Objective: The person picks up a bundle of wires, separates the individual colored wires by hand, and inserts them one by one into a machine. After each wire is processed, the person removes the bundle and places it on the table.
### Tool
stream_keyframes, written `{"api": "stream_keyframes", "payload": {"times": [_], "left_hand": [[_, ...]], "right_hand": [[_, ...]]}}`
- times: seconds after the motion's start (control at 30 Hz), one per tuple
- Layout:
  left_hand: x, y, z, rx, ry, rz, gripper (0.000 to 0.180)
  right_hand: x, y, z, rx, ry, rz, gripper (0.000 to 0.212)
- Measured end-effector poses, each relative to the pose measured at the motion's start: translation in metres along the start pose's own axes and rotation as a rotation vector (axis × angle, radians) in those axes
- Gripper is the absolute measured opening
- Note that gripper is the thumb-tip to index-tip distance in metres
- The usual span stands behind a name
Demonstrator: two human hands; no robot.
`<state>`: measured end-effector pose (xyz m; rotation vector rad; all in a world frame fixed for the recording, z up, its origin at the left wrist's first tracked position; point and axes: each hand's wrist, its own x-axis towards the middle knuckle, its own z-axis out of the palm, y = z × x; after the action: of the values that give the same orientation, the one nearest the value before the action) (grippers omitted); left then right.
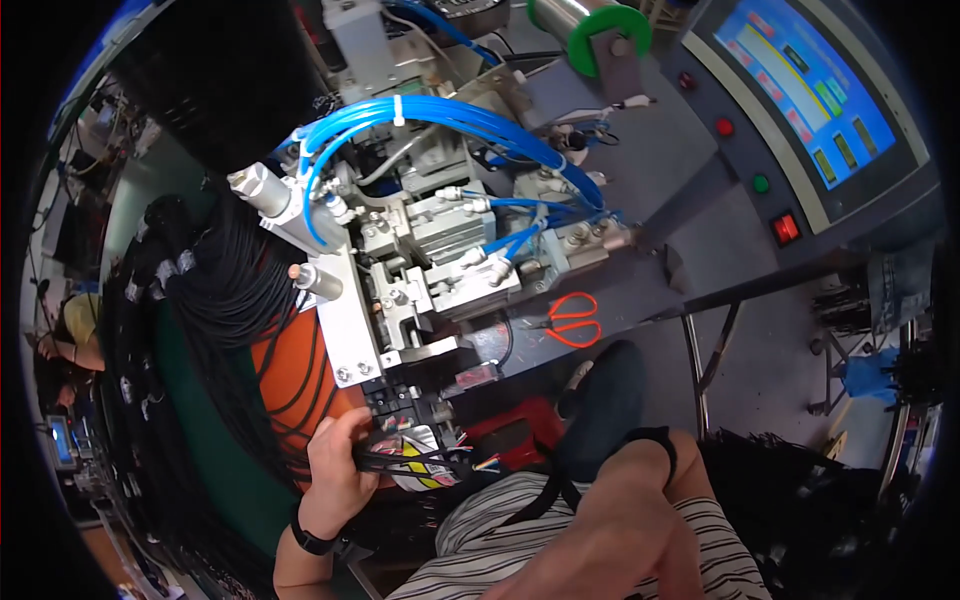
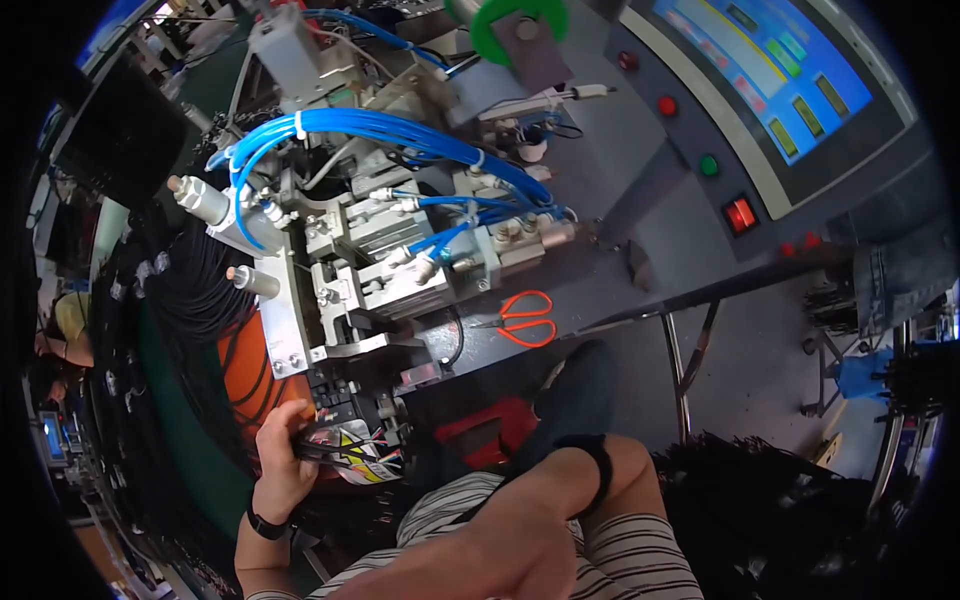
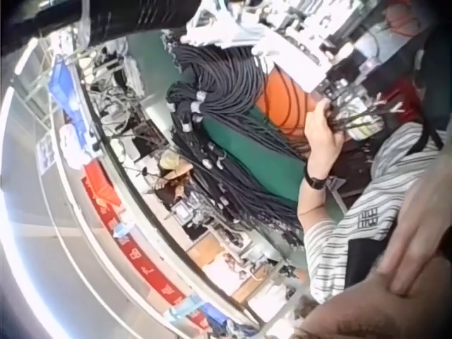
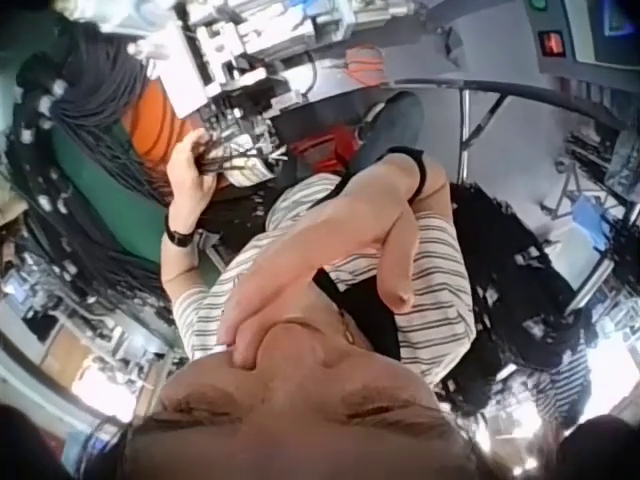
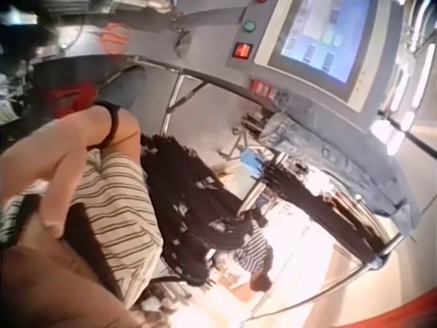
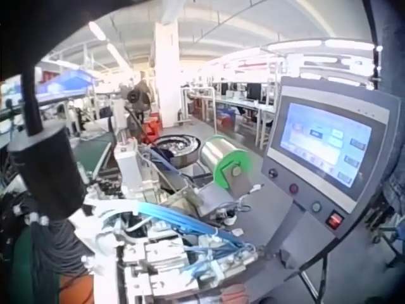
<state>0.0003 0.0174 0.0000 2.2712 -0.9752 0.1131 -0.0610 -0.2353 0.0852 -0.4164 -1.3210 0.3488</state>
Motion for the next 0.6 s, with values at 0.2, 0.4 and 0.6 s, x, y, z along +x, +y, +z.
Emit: {"api": "stream_keyframes", "payload": {"times": [0.2, 0.4, 0.6], "left_hand": [[-0.011, -0.012, 0.011, -0.003, 0.065, 0.11, 0.036], [-0.003, 0.007, -0.007, 0.117, -0.039, 0.204, 0.033], [0.0, 0.01, 0.003, 0.005, 0.02, 0.239, 0.038]], "right_hand": [[-0.001, 0.005, 0.02, 0.447, 0.243, 0.057, 0.082], [-0.04, 0.025, 0.018, -0.073, 0.738, -0.189, 0.046], [-0.077, 0.065, -0.009, -0.552, 1.427, 0.481, 0.019]]}}
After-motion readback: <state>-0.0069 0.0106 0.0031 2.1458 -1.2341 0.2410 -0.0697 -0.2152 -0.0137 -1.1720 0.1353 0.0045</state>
